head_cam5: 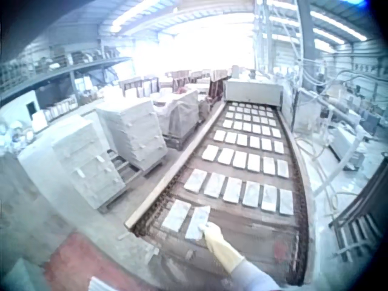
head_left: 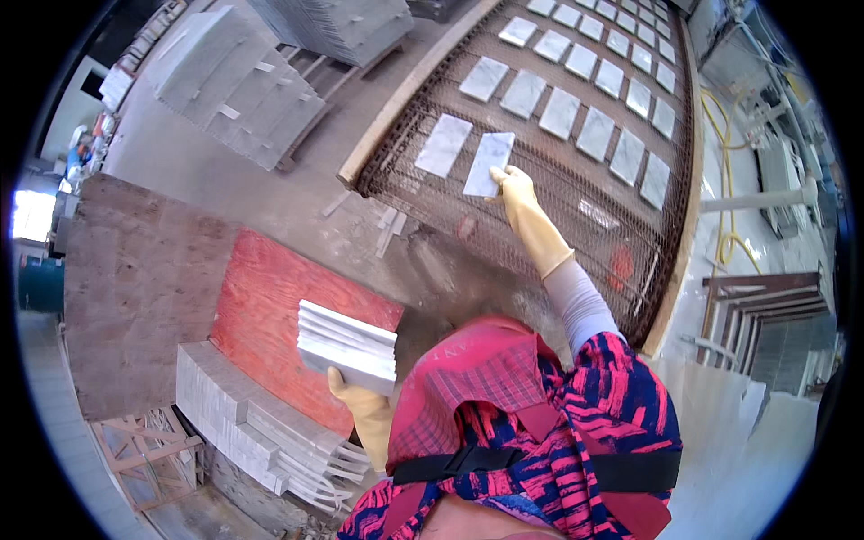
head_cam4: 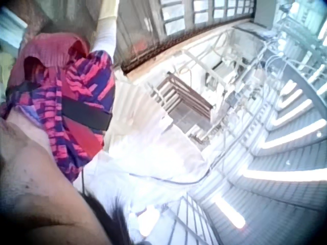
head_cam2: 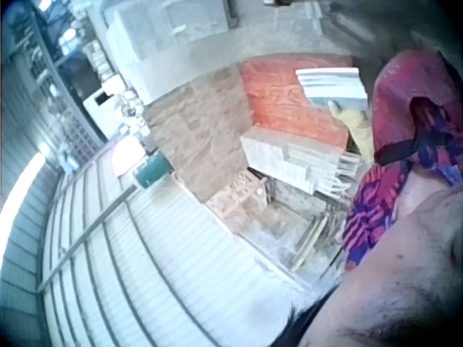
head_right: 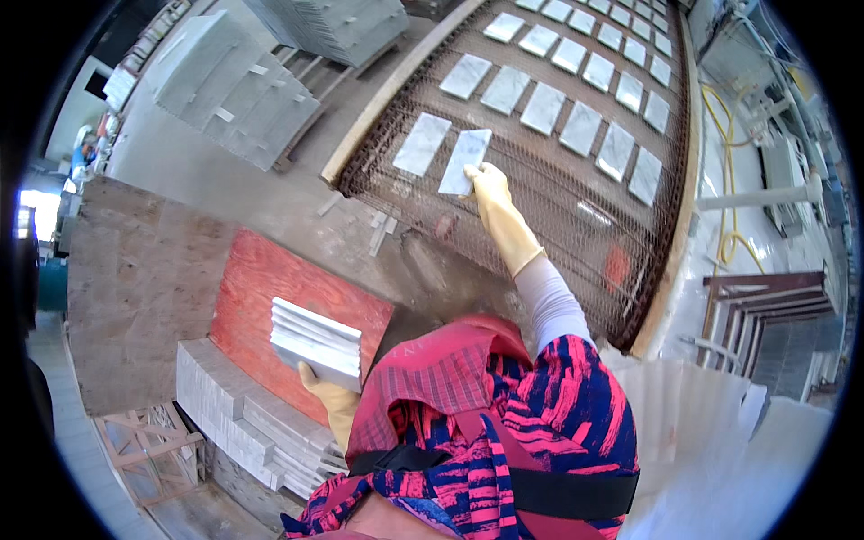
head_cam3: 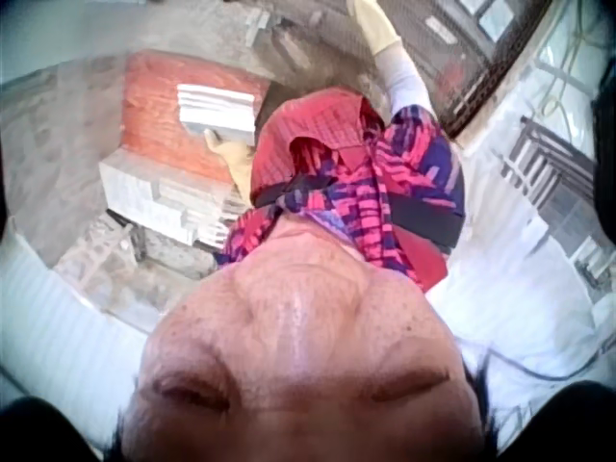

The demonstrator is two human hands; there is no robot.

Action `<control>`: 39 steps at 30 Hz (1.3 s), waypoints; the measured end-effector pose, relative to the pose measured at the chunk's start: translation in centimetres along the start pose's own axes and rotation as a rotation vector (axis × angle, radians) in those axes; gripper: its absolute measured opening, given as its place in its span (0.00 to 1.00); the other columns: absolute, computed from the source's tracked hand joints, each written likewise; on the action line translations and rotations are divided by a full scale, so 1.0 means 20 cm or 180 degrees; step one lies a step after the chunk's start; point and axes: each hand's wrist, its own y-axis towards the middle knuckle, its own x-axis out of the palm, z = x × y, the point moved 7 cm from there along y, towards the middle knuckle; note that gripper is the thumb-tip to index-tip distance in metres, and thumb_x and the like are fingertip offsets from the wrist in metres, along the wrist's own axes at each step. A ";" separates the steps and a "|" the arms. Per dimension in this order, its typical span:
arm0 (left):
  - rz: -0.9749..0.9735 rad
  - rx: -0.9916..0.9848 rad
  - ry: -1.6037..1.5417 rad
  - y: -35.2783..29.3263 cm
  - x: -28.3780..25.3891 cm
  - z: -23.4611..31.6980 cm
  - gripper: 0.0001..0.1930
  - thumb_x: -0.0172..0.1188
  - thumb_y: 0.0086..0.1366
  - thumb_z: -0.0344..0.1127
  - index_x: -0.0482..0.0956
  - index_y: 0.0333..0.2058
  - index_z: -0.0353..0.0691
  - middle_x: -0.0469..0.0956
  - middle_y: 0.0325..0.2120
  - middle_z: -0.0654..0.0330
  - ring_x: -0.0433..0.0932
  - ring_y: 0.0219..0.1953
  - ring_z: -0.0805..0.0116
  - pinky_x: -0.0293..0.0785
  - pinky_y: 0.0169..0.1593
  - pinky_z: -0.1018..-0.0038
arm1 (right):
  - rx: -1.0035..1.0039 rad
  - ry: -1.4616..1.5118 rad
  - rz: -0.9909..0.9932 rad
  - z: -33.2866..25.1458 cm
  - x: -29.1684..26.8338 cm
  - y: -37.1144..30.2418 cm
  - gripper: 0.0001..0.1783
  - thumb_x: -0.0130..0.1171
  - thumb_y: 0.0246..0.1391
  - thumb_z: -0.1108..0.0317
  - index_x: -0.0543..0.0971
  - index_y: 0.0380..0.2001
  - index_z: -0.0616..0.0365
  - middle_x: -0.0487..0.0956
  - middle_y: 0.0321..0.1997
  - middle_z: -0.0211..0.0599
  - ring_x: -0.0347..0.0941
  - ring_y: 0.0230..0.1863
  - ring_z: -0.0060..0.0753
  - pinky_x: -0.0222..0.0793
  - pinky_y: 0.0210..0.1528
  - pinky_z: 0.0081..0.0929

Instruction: The person places rectangular white tiles onto a moving conveyor belt in a factory setting. They pick up tiles from a nearby stack and arrange them in neat rows on the belt, repeating the process continuously.

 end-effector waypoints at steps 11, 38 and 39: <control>0.0015 0.0069 -0.0003 0.01 0.30 -0.01 0.47 0.61 0.61 0.69 0.67 0.70 0.41 0.74 0.64 0.54 0.73 0.63 0.50 0.71 0.66 0.53 | -0.0015 -0.0827 0.0197 -0.03 -0.11 0.04 0.24 0.57 0.70 0.57 0.77 0.60 0.62 0.83 0.55 0.49 0.84 0.52 0.46 0.83 0.51 0.44; -0.0395 -0.0954 -0.0106 0.16 0.42 -0.28 0.46 0.56 0.66 0.67 0.66 0.70 0.34 0.73 0.65 0.47 0.72 0.66 0.46 0.66 0.72 0.49 | -0.0345 -0.0745 0.0901 0.08 -0.46 -0.27 0.24 0.59 0.70 0.48 0.86 0.46 0.61 0.87 0.40 0.31 0.79 0.40 0.25 0.72 0.48 0.31; -0.0399 -0.0954 -0.0097 0.15 0.45 -0.27 0.46 0.56 0.66 0.67 0.66 0.70 0.34 0.73 0.65 0.47 0.72 0.66 0.47 0.66 0.72 0.50 | -0.0307 -0.0770 0.1054 0.10 -0.52 -0.20 0.24 0.59 0.70 0.48 0.86 0.46 0.60 0.87 0.40 0.31 0.79 0.40 0.26 0.72 0.48 0.32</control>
